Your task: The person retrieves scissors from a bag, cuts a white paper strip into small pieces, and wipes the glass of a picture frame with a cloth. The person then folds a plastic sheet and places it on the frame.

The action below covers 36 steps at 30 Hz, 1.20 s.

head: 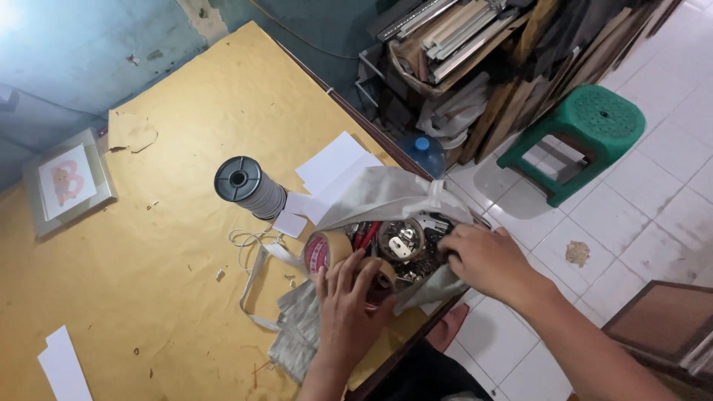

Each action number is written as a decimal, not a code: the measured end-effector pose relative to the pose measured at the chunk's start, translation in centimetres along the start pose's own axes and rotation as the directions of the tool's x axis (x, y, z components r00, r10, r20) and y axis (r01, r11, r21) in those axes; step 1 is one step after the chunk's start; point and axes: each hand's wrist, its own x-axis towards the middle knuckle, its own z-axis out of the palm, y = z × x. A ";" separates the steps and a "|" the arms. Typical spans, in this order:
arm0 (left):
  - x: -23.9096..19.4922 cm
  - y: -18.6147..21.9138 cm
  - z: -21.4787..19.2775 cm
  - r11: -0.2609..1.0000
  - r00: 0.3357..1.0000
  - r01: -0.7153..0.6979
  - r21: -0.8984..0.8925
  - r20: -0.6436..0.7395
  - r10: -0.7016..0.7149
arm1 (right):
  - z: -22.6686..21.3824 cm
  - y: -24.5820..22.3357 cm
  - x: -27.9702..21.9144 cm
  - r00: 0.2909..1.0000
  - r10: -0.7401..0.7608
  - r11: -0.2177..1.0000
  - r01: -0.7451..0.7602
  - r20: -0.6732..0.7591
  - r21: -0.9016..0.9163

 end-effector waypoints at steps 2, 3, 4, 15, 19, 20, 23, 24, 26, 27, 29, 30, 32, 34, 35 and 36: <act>0.2 -0.8 0.3 0.999 1.000 -0.014 -0.036 -0.020 0.013 | -0.8 -1.2 0.5 0.998 0.045 0.992 -0.038 -0.054 0.120; 0.4 -1.3 0.4 0.997 0.999 -0.021 -0.070 -0.041 0.018 | -1.2 -1.8 0.8 0.991 0.089 0.969 -0.064 -0.099 0.237; 0.5 -1.5 0.3 0.997 0.999 -0.026 -0.071 -0.042 0.023 | -0.8 -1.8 1.7 0.990 0.092 0.969 -0.065 -0.103 0.238; 1.3 -3.3 -1.1 0.907 0.969 0.088 -0.412 -0.176 -0.174 | -0.3 -1.7 5.7 0.987 -0.024 0.988 -0.001 -0.158 -0.157; 1.0 -3.9 -0.9 0.908 0.951 0.142 -0.394 -0.201 -0.236 | -1.1 -1.7 5.1 0.989 -0.084 0.979 0.058 -0.126 -0.195; 1.0 -4.3 -0.5 0.942 0.965 0.072 -0.327 -0.217 -0.149 | -1.3 -1.9 4.8 0.995 -0.050 0.982 0.032 -0.090 -0.186; 1.1 -3.8 -0.7 0.970 0.975 -0.104 -0.218 -0.217 0.055 | -2.4 -2.8 4.0 0.999 0.042 0.989 -0.041 0.007 -0.141; 1.1 -3.3 -1.0 0.962 0.965 -0.206 -0.180 -0.198 0.170 | -2.8 -3.1 3.7 0.992 0.100 0.990 -0.092 0.072 -0.105; 0.9 -2.0 -1.7 0.963 0.961 -0.242 -0.115 -0.164 0.222 | -3.3 -3.3 3.5 0.989 0.124 0.988 -0.114 0.087 -0.105; 1.0 -1.4 -2.1 0.960 0.955 -0.277 -0.048 -0.123 0.270 | -3.6 -3.4 3.5 0.984 0.146 0.986 -0.135 0.104 -0.102; 1.1 -0.8 -1.9 0.978 0.978 -0.207 -0.001 0.006 0.207 | -4.3 -4.0 2.7 0.983 0.160 0.983 -0.151 0.093 -0.102; 1.0 -0.5 -1.8 0.989 0.982 -0.136 0.058 0.137 0.127 | -4.5 -4.3 2.3 0.981 0.171 0.982 -0.162 0.091 -0.099; 1.5 -0.2 -1.6 0.995 0.981 -0.086 0.044 0.178 0.077 | -4.7 -4.5 1.9 0.987 0.149 0.985 -0.143 0.061 -0.092; 1.9 -0.2 -1.5 0.999 0.976 -0.032 0.033 0.217 0.024 | -4.5 -4.6 1.7 0.992 0.123 0.989 -0.120 0.032 -0.088; 2.0 -0.2 -1.6 0.998 0.969 -0.039 0.055 0.246 0.025 | -4.3 -4.5 1.7 0.994 0.107 0.990 -0.107 -0.005 -0.091; 1.9 -0.2 -1.6 0.996 0.960 -0.043 0.077 0.278 0.020 | -3.8 -4.5 1.6 0.995 0.088 0.991 -0.091 -0.036 -0.094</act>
